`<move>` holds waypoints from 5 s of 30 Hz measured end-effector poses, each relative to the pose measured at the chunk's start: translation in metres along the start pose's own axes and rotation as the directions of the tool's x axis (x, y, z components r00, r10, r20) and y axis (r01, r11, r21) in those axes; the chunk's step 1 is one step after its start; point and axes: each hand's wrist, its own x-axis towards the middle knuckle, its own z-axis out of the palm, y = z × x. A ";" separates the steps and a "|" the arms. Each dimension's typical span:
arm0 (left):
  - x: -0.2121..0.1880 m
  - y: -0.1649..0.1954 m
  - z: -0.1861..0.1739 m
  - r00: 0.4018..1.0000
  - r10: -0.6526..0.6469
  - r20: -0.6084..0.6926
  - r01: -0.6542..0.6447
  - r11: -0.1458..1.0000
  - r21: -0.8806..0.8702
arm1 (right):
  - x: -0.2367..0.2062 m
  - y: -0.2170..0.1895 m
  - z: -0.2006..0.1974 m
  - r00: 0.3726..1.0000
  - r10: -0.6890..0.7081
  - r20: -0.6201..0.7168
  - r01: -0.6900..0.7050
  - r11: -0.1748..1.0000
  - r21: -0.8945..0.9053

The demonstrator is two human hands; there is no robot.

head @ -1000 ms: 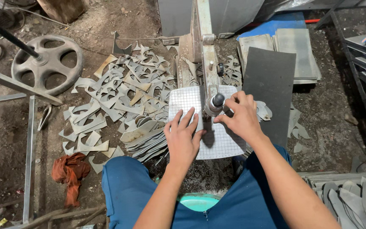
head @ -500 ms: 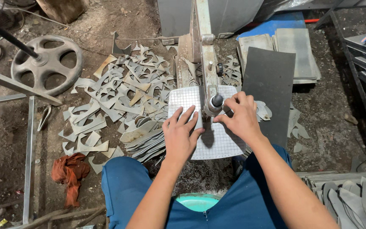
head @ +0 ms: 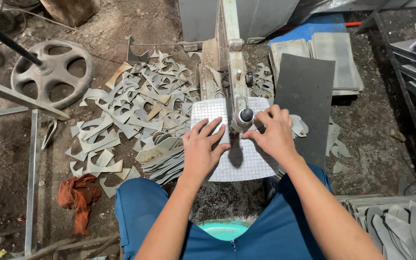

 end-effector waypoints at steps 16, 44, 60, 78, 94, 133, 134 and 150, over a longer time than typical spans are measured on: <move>0.002 -0.007 0.005 1.000 0.017 -0.018 -0.017 1.000 -0.008 | -0.001 0.000 0.001 1.000 0.018 -0.007 -0.018 1.000 -0.008; 0.016 -0.008 -0.003 0.999 -0.014 0.034 0.016 0.998 -0.062 | -0.003 -0.002 0.003 0.998 0.058 -0.036 -0.059 0.998 -0.018; 0.021 -0.010 -0.005 1.000 -0.014 0.028 0.017 0.995 -0.095 | -0.003 -0.001 0.005 0.996 0.076 -0.052 -0.076 0.997 -0.009; 0.031 -0.017 -0.003 0.999 -0.009 0.047 0.013 0.995 -0.099 | -0.003 -0.004 0.004 0.992 0.113 -0.063 -0.115 0.993 -0.027; 0.033 -0.027 0.014 0.980 -0.140 -0.144 0.111 0.975 -0.192 | -0.004 -0.008 0.006 0.983 0.154 -0.097 -0.159 0.986 -0.043; -0.008 -0.127 -0.062 0.688 -0.715 0.125 0.574 0.642 0.509 | -0.099 0.083 -0.017 0.887 0.460 -0.042 -0.459 0.866 -0.199; -0.012 -0.119 -0.071 0.730 -0.678 0.091 0.580 0.684 0.441 | -0.099 0.083 -0.017 0.881 0.472 -0.040 -0.470 0.860 -0.198; -0.076 0.080 -0.053 0.928 0.279 -0.248 -0.342 0.902 -0.262 | -0.129 -0.053 -0.040 0.690 0.353 0.632 -0.629 -0.140 0.765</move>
